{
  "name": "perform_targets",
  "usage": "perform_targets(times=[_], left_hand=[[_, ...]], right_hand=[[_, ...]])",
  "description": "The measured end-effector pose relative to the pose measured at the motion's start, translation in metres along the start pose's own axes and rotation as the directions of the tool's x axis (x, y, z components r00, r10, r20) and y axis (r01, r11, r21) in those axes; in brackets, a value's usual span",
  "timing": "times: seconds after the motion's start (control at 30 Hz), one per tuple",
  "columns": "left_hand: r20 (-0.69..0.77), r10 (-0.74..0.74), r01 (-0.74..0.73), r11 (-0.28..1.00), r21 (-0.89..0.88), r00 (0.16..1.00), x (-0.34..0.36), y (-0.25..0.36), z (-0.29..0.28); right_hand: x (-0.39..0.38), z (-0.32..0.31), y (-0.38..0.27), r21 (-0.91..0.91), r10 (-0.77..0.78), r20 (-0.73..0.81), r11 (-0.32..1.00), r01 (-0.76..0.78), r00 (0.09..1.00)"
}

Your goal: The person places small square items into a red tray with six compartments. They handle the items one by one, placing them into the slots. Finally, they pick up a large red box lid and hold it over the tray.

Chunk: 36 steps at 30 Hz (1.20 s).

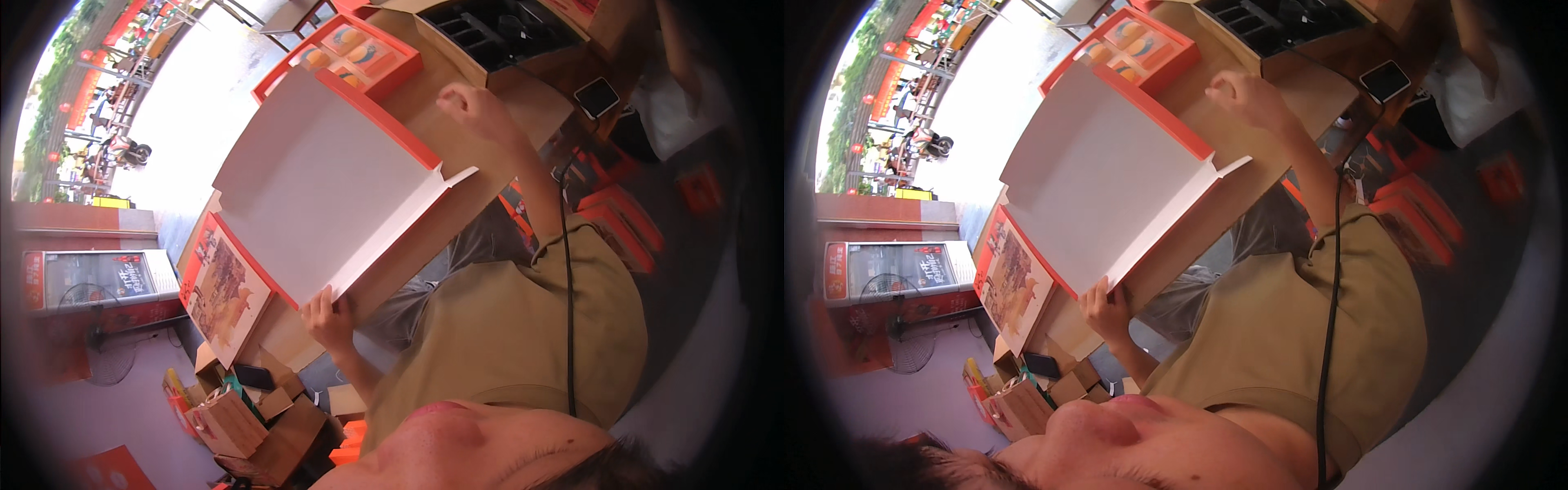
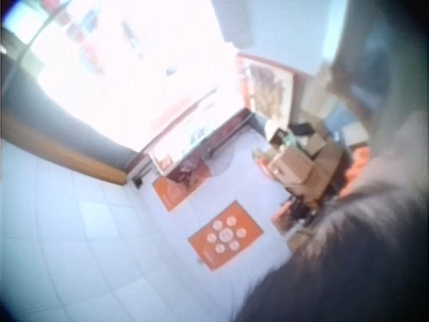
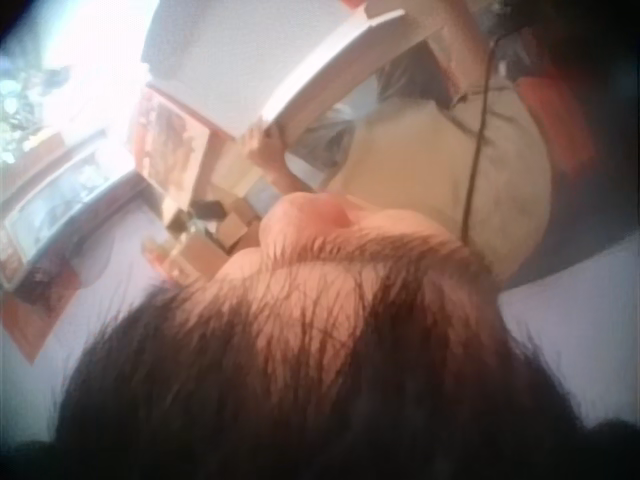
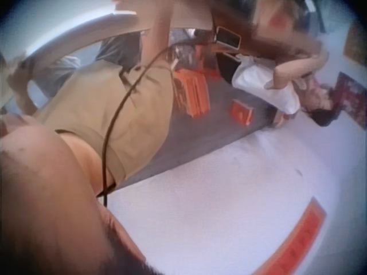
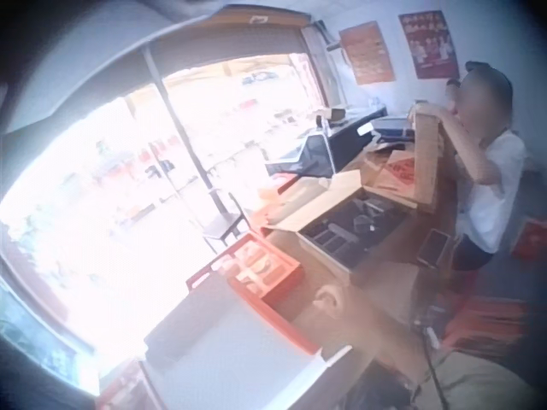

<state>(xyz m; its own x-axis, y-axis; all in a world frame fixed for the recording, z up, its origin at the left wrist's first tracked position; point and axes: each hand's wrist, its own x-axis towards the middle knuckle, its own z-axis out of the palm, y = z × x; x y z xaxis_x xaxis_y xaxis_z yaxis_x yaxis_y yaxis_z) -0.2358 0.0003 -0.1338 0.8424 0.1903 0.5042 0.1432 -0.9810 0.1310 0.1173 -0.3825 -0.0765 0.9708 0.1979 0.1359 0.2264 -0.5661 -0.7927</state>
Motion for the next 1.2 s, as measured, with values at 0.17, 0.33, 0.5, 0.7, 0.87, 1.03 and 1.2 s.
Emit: perform_targets(times=[0.17, 0.33, 0.5, 0.7, 0.87, 1.03, 1.2], left_hand=[[-0.033, -0.100, 0.099, 0.995, -0.027, 0.994, -0.005, 0.001, -0.003], [-0.051, -0.207, 0.204, 0.977, -0.058, 0.977, 0.004, 0.009, -0.010], [0.095, -0.284, 0.299, 0.922, -0.247, 0.954, 0.014, 0.016, -0.022], [0.270, -0.405, 0.446, 0.446, -0.776, 0.874, 0.006, 0.015, -0.023], [0.261, -0.247, 0.342, 0.385, -0.857, 0.933, -0.009, -0.004, -0.014], [0.322, -0.238, 0.387, 0.733, -0.560, 0.916, 0.000, 0.000, -0.015], [0.118, -0.217, 0.247, 0.885, -0.396, 0.969, 0.013, 0.018, 0.005]], right_hand=[[-0.084, -0.005, 0.020, 0.141, -0.045, 0.189, 0.990, 0.018, 0.981], [-0.102, 0.005, 0.009, 0.062, -0.246, 0.255, 0.969, 0.238, 0.935], [-0.104, 0.006, -0.012, 0.114, -0.233, 0.409, 0.972, 0.204, 0.882], [-0.102, 0.011, -0.006, 0.285, -0.308, 0.439, 0.939, 0.194, 0.844], [-0.099, 0.024, 0.018, 0.258, -0.255, 0.303, 0.949, 0.179, 0.918], [-0.100, 0.028, 0.010, 0.046, -0.223, 0.300, 0.974, 0.220, 0.927], [-0.101, 0.033, 0.010, -0.030, -0.275, 0.223, 0.957, 0.288, 0.935]])
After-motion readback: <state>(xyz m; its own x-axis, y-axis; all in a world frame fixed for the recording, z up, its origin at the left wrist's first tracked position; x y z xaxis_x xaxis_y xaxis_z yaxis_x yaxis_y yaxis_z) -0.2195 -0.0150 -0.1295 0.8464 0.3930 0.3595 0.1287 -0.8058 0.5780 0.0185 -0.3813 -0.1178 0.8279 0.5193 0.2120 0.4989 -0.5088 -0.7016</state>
